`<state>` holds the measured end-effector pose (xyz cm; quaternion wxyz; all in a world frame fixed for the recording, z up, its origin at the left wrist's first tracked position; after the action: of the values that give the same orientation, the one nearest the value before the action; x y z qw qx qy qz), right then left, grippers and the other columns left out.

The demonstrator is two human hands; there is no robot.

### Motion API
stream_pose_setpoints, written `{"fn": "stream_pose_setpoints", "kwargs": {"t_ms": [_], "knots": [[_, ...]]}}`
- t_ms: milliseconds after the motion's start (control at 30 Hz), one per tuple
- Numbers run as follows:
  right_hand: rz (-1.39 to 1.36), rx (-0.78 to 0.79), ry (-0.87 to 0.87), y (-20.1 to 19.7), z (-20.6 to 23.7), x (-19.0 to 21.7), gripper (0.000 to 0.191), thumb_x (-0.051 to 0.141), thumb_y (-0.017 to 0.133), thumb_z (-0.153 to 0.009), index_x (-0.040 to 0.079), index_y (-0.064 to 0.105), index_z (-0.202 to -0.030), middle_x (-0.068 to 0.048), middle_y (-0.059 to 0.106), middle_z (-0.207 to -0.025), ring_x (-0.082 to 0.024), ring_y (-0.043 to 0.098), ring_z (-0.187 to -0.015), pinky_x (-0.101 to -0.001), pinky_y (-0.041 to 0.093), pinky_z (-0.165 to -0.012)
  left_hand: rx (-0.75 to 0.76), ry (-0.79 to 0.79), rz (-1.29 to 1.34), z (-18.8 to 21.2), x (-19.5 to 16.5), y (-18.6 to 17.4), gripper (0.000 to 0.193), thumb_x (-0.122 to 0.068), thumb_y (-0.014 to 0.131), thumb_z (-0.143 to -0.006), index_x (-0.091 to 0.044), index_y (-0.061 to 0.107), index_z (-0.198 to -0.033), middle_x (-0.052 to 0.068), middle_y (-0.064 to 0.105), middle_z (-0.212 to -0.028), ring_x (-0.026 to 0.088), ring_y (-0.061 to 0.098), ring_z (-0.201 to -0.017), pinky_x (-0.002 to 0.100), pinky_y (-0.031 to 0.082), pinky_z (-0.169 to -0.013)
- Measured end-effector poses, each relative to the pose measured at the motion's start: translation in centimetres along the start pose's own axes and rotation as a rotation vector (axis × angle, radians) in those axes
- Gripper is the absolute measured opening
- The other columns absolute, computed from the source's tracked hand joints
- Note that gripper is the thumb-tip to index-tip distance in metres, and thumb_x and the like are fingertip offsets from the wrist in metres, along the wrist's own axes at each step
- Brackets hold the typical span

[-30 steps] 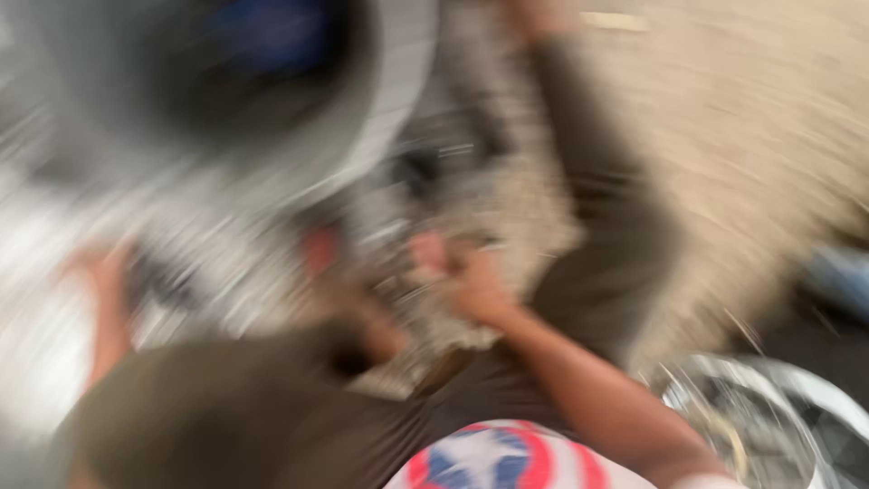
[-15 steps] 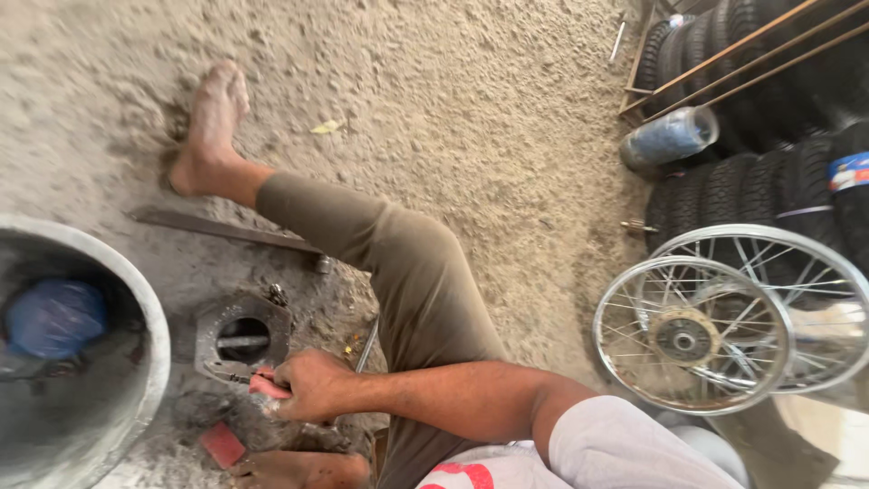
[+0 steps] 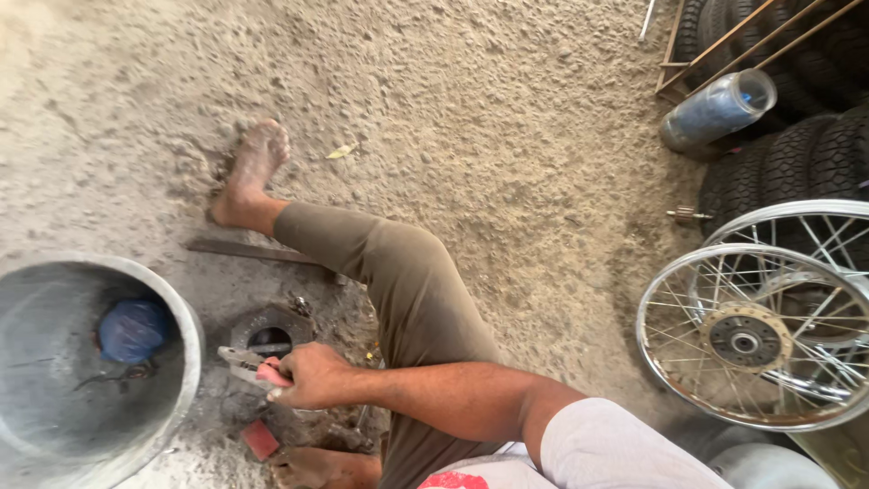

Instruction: The person sits on the ground and uses pliers to bend and shape small metal pieces. They repeatedly pick up pieces from a pile, manipulate them with the pliers, and place them into a metal bucket. The person also uses a hammer to strike the metal pieces inside the bucket.

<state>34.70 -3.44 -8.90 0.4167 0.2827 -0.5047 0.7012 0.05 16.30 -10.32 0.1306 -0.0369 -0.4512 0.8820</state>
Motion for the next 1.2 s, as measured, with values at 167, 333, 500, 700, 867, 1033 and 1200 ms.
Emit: {"fn": "stream_pose_setpoints", "kwargs": {"t_ms": [167,333,500,700,867,1033,1200], "knots": [[-0.015,-0.06,0.032,0.0,-0.6,-0.5,0.036,0.041,0.076,-0.079,0.005,0.073,-0.084,-0.02,0.071,-0.081,-0.038,0.071,-0.081,-0.0488,0.055,-0.076,0.118,0.218,-0.019,-1.6,-6.7,-1.5,0.031,-0.037,0.085,-0.076,-0.016,0.079,-0.098,0.008,0.083,-0.092,0.02,0.079,-0.094,0.036,0.059,-0.09],[-0.018,-0.118,0.075,0.1,-1.6,-1.8,0.038,0.041,0.076,-0.079,0.004,0.067,-0.071,-0.02,0.071,-0.079,-0.038,0.072,-0.083,-0.0479,0.055,-0.079,0.327,0.38,-0.048,-0.4,-12.0,3.6,0.033,-0.04,0.086,-0.073,-0.018,0.08,-0.097,0.007,0.083,-0.092,0.02,0.081,-0.096,0.036,0.06,-0.093],[-0.036,-0.106,0.067,0.7,-2.0,-2.1,0.034,0.038,0.076,-0.077,0.006,0.068,-0.072,-0.019,0.071,-0.08,-0.037,0.072,-0.084,-0.0481,0.055,-0.078,0.346,0.398,0.0,-1.8,-11.1,2.2,0.034,-0.043,0.087,-0.072,-0.018,0.083,-0.095,0.006,0.083,-0.093,0.019,0.079,-0.099,0.035,0.06,-0.096],[-0.03,0.021,0.122,1.3,-2.3,-1.9,0.038,0.041,0.077,-0.081,0.003,0.075,-0.085,-0.018,0.071,-0.077,-0.034,0.072,-0.078,-0.0479,0.056,-0.077,0.539,0.335,-0.145,-2.4,-10.5,2.1,0.041,-0.052,0.087,-0.078,-0.026,0.083,-0.109,-0.003,0.081,-0.11,0.015,0.068,-0.116,0.034,0.046,-0.109],[-0.088,0.105,0.165,0.7,-1.8,-1.6,0.038,0.038,0.076,-0.084,0.0,0.076,-0.089,-0.016,0.073,-0.076,-0.026,0.073,-0.071,-0.0448,0.059,-0.073,0.152,-0.06,-0.034,-1.8,-8.7,0.8,0.03,-0.036,0.079,-0.083,-0.011,0.074,-0.097,0.011,0.077,-0.091,0.024,0.076,-0.091,0.035,0.063,-0.09],[-0.102,0.088,0.181,-0.3,-1.0,-1.3,0.037,0.036,0.077,-0.083,0.0,0.076,-0.091,-0.018,0.074,-0.08,-0.027,0.074,-0.075,-0.0452,0.059,-0.075,0.125,0.08,-0.204,-0.9,-9.8,-1.0,0.038,-0.045,0.082,-0.08,-0.013,0.077,-0.101,0.014,0.079,-0.098,0.028,0.079,-0.103,0.041,0.059,-0.1],[-0.135,-0.08,0.053,-1.0,-0.6,-0.5,0.035,0.037,0.078,-0.079,0.003,0.078,-0.088,-0.014,0.075,-0.098,-0.033,0.073,-0.081,-0.0459,0.057,-0.079,-0.052,0.116,-0.075,1.7,-13.8,-2.2,0.036,-0.044,0.076,-0.085,-0.014,0.077,-0.105,0.017,0.08,-0.096,0.034,0.077,-0.1,0.045,0.059,-0.094]]}}
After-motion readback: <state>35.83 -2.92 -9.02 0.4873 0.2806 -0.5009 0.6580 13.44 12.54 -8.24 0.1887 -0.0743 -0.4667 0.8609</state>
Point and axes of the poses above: each hand's wrist, its own z-axis away from the middle knuckle, its own y-axis out of the palm, x = y × z, the point moved 2 cm from there along -z, towards the middle knuckle
